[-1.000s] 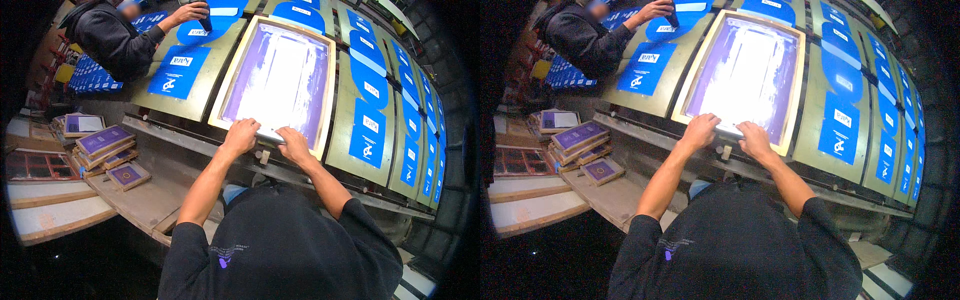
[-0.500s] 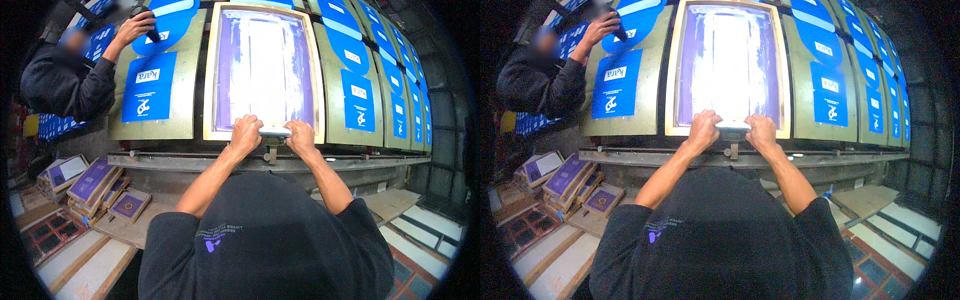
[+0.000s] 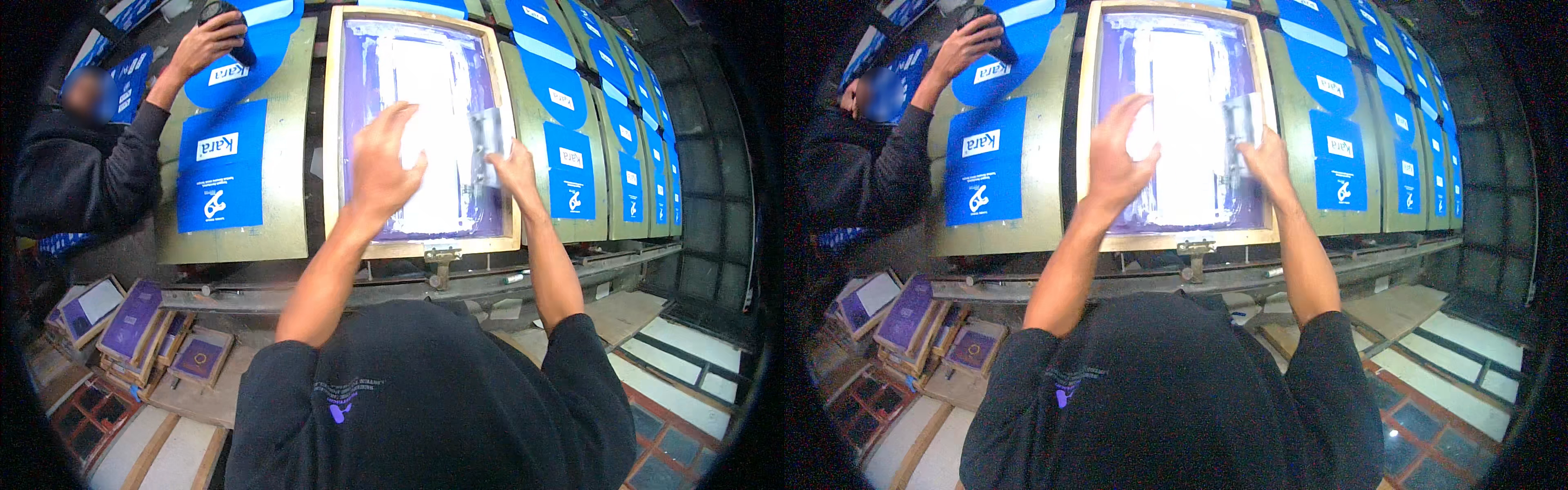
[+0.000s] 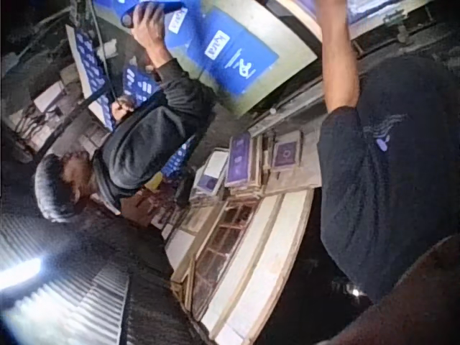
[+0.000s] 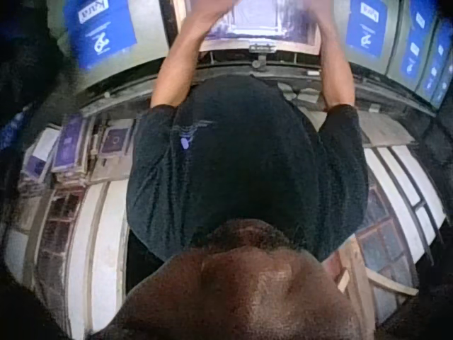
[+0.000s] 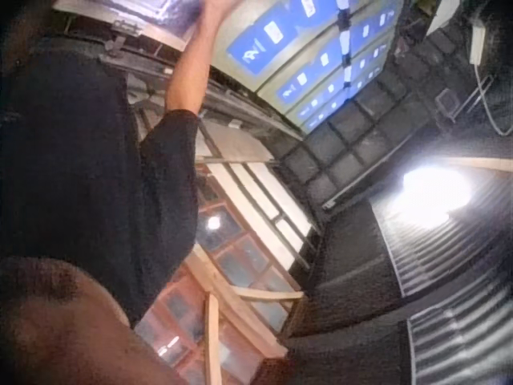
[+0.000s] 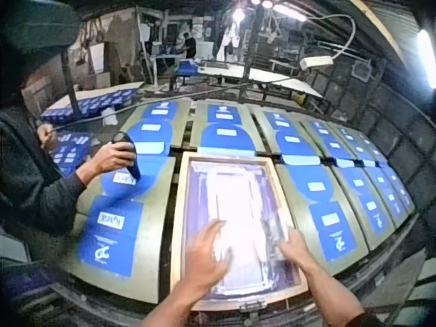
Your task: The person uses a squeegee to pull ink across a screen-printing frame over blue cardboard cutouts on a workbench. After each pass, the person lifts the frame and moves to the next cutout, repeating the process across multiple items.
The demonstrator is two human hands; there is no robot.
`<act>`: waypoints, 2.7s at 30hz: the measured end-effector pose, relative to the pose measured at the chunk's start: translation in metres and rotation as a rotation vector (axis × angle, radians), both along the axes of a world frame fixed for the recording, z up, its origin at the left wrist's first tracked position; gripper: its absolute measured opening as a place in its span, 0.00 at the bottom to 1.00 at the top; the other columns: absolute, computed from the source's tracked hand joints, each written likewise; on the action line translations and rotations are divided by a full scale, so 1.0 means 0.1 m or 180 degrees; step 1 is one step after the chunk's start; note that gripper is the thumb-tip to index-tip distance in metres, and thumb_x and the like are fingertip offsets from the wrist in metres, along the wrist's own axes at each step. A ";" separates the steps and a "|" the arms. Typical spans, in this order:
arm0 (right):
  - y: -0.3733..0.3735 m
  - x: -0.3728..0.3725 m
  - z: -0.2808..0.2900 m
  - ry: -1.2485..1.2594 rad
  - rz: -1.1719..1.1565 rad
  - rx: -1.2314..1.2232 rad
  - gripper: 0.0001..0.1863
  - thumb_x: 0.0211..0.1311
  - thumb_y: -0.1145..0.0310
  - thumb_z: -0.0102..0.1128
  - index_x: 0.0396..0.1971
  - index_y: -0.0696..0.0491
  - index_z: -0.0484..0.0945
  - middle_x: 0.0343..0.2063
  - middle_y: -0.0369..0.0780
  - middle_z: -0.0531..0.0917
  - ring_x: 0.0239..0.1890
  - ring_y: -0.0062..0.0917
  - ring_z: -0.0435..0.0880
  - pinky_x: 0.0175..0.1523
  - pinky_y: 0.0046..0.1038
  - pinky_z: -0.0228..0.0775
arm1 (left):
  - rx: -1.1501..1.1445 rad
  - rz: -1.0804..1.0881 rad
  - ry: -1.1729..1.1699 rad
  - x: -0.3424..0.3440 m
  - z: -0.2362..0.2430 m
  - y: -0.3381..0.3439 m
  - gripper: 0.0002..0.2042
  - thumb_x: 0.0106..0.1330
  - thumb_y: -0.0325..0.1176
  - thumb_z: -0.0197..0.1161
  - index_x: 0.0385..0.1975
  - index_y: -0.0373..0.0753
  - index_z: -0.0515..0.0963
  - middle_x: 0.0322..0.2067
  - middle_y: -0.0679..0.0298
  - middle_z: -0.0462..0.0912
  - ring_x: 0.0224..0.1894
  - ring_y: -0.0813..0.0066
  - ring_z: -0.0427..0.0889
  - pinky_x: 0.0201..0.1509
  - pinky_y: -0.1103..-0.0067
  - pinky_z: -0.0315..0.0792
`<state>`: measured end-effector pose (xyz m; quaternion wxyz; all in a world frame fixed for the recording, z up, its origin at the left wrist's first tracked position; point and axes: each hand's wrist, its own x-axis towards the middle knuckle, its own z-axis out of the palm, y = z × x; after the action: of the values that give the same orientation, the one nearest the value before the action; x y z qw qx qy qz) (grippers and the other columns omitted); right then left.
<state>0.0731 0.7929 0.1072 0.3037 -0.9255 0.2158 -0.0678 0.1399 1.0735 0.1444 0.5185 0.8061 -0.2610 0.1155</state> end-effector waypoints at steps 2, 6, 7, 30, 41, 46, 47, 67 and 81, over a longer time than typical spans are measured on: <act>-0.19 0.19 -0.14 0.0152 -0.0314 0.0077 0.23 0.46 0.65 0.69 0.43 0.60 0.82 0.36 0.53 0.87 0.42 0.45 0.87 0.51 0.41 0.77 | -0.0070 0.0264 0.0226 0.04 -0.20 0.47 0.24 0.53 0.25 0.69 0.54 0.34 0.77 0.54 0.49 0.79 0.59 0.52 0.77 0.65 0.65 0.68; -0.25 0.43 -0.34 0.0581 -0.0522 -0.0186 0.25 0.48 0.62 0.68 0.44 0.62 0.81 0.41 0.56 0.85 0.47 0.48 0.85 0.54 0.42 0.76 | 0.0244 0.1114 0.0786 -0.47 -0.67 1.36 0.22 0.56 0.26 0.67 0.53 0.34 0.78 0.53 0.49 0.78 0.59 0.52 0.76 0.64 0.63 0.67; -0.23 0.47 -0.36 0.0666 -0.0514 -0.0265 0.26 0.49 0.61 0.68 0.45 0.62 0.80 0.41 0.57 0.85 0.47 0.49 0.85 0.54 0.43 0.76 | 0.0379 0.1333 0.1042 -0.63 -0.78 1.55 0.22 0.58 0.28 0.67 0.55 0.35 0.77 0.55 0.51 0.78 0.60 0.53 0.75 0.65 0.63 0.66; 0.19 0.29 -0.15 0.1076 -0.0539 0.1622 0.21 0.53 0.71 0.63 0.47 0.67 0.79 0.38 0.48 0.86 0.39 0.34 0.87 0.47 0.34 0.78 | 0.1337 0.2091 0.0621 -1.73 -1.47 2.38 0.28 0.61 0.41 0.67 0.59 0.34 0.72 0.58 0.54 0.76 0.66 0.53 0.70 0.73 0.54 0.54; -0.13 2.39 0.29 -0.0036 0.2061 -0.1419 0.18 0.49 0.72 0.62 0.43 0.49 0.82 0.41 0.49 0.85 0.45 0.48 0.82 0.51 0.43 0.73 | 0.1536 0.2206 0.0746 -1.65 -1.52 2.27 0.24 0.62 0.40 0.65 0.55 0.33 0.75 0.53 0.52 0.79 0.62 0.51 0.73 0.73 0.53 0.55; 0.15 3.59 0.14 -0.0453 0.3054 -0.1677 0.13 0.43 0.77 0.58 0.32 0.49 0.81 0.27 0.43 0.83 0.36 0.46 0.81 0.43 0.42 0.69 | 0.1645 0.2219 0.0875 -1.63 -1.57 2.25 0.25 0.62 0.41 0.64 0.55 0.32 0.74 0.53 0.52 0.79 0.60 0.51 0.74 0.72 0.51 0.54; 0.20 3.76 0.08 -0.0730 0.3351 -0.1774 0.13 0.42 0.78 0.57 0.31 0.49 0.81 0.27 0.41 0.83 0.35 0.45 0.80 0.42 0.41 0.68 | 0.1713 0.2217 0.0904 -1.63 -1.59 2.25 0.25 0.62 0.41 0.64 0.55 0.32 0.74 0.53 0.52 0.79 0.60 0.51 0.74 0.72 0.51 0.54; -0.14 4.04 -0.60 -0.0730 0.4235 -0.1724 0.18 0.39 0.84 0.63 0.32 0.48 0.76 0.33 0.34 0.77 0.52 0.33 0.75 0.58 0.43 0.59 | 0.2327 0.2162 0.1228 -1.58 -1.62 2.15 0.28 0.62 0.45 0.63 0.58 0.33 0.72 0.53 0.50 0.77 0.59 0.49 0.73 0.73 0.50 0.51; -1.08 3.80 -0.06 -0.0208 0.2406 -0.0724 0.23 0.51 0.63 0.70 0.49 0.49 0.79 0.33 0.46 0.87 0.37 0.42 0.86 0.42 0.38 0.76 | 0.0651 0.1834 0.0447 0.28 -0.61 1.22 0.21 0.64 0.29 0.65 0.56 0.30 0.75 0.55 0.50 0.78 0.59 0.53 0.75 0.66 0.64 0.65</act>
<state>0.4531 0.6849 0.1015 0.2095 -0.9648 -0.1588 -0.0041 0.1683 1.1951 0.0835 0.3973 0.9008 0.0044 0.1749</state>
